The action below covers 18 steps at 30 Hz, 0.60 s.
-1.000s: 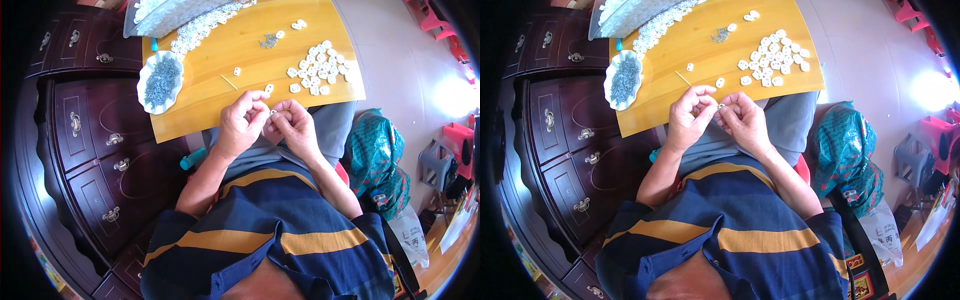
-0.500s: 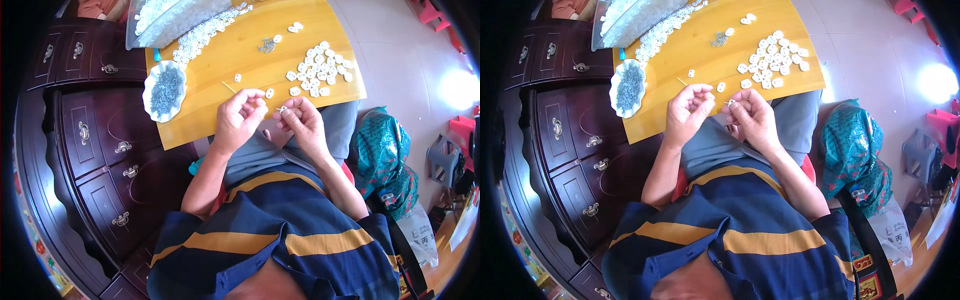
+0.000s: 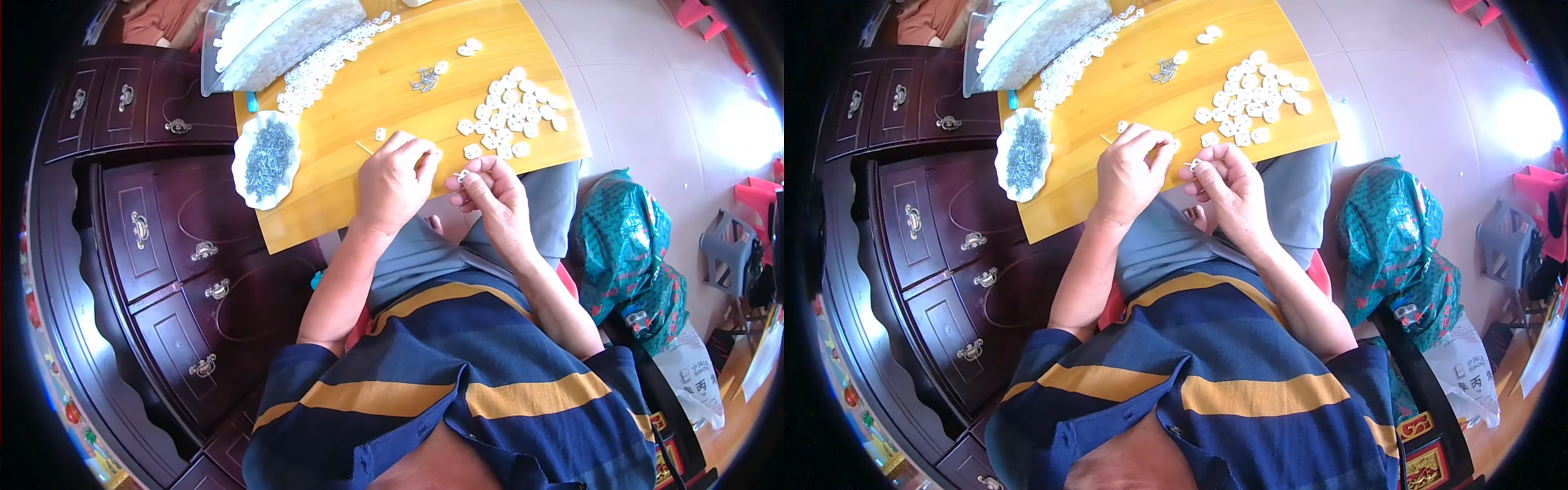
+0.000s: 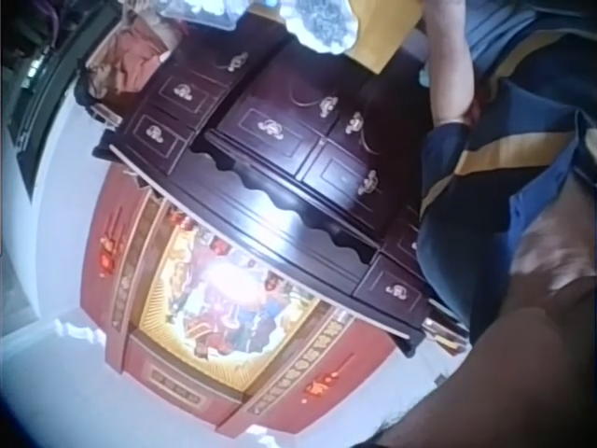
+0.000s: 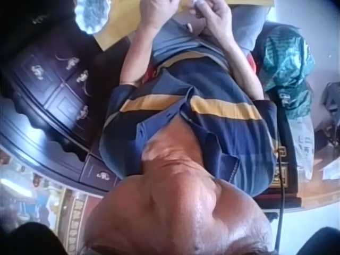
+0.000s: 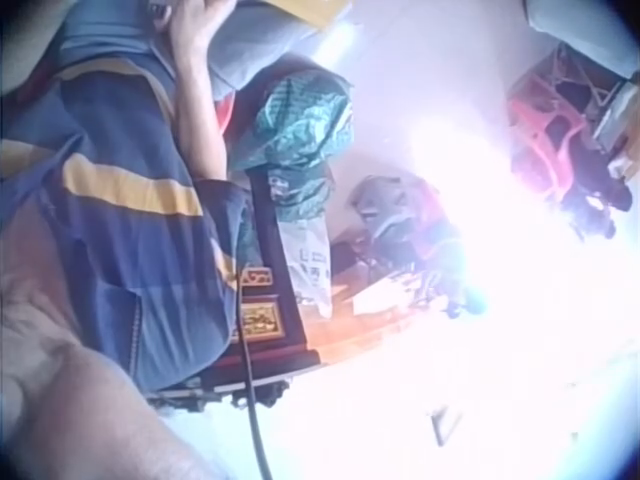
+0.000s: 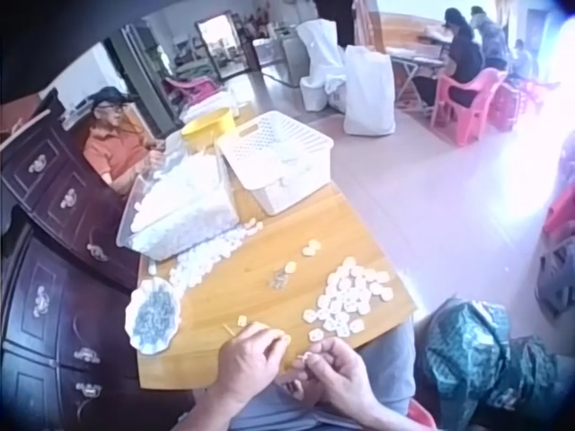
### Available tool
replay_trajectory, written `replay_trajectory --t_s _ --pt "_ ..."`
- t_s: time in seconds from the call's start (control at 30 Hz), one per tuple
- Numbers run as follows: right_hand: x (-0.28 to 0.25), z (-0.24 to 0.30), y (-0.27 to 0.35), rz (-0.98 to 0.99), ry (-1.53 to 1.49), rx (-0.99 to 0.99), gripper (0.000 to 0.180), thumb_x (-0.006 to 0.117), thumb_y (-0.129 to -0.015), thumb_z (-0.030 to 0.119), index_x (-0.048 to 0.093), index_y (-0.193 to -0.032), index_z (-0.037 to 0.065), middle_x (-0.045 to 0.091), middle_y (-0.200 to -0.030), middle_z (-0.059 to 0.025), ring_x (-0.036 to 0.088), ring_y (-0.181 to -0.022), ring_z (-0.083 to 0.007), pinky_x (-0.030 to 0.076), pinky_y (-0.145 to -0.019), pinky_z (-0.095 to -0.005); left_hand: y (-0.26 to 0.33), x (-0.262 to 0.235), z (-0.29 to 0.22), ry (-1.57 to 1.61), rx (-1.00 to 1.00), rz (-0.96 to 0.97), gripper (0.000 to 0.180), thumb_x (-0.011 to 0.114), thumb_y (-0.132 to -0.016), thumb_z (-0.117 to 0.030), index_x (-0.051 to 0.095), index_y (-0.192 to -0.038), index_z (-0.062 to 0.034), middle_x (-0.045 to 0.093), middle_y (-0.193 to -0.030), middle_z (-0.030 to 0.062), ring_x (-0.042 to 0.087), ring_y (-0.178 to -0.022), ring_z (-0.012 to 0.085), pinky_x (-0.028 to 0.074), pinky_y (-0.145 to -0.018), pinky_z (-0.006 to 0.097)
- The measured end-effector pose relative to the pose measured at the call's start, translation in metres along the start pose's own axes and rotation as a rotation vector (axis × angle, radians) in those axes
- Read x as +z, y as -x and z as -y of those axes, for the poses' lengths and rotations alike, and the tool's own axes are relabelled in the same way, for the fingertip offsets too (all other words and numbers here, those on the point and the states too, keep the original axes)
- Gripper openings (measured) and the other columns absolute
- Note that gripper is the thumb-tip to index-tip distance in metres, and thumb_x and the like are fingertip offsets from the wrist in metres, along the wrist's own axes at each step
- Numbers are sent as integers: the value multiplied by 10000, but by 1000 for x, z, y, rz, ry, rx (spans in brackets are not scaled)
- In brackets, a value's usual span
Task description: Assembling small white plastic components with metal pins at a workspace.
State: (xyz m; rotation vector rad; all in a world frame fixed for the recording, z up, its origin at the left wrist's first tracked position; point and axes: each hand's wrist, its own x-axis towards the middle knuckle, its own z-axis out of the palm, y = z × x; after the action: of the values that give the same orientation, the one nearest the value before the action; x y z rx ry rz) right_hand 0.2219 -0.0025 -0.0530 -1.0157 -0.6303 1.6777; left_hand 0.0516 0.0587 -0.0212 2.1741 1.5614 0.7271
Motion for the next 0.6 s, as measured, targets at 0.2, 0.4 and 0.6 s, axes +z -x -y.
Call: replay_trajectory --t_s 0.2,0.4,0.6 --pt "-1 0 0 -17 6 -2 123 572 -1059 161 568 -1150 77 731 -1022 -58 671 -820 -97 502 -758 -230 2 2 4 56 7 -29 68 713 -902 -133 724 -912 -67 683 -886 109 683 -751 320 543 -649 406" --pt "-1 -1 0 -23 -5 -15 125 572 -1060 160 572 -1150 73 733 -1025 -59 670 -819 -93 501 -752 -227 3 3 0 -4 -11 2 77 713 -903 -131 693 -920 -59 682 -871 111 684 -747 322 543 -647 410" --pt "-1 0 0 -29 -4 -28 133 583 -1055 164 575 -1147 67 730 -1060 -64 670 -822 -84 494 -731 -214 9 3 3 288 -118 54 62 705 -903 -44 644 -902 -31 657 -794 77 647 -651 173 517 -605 305"
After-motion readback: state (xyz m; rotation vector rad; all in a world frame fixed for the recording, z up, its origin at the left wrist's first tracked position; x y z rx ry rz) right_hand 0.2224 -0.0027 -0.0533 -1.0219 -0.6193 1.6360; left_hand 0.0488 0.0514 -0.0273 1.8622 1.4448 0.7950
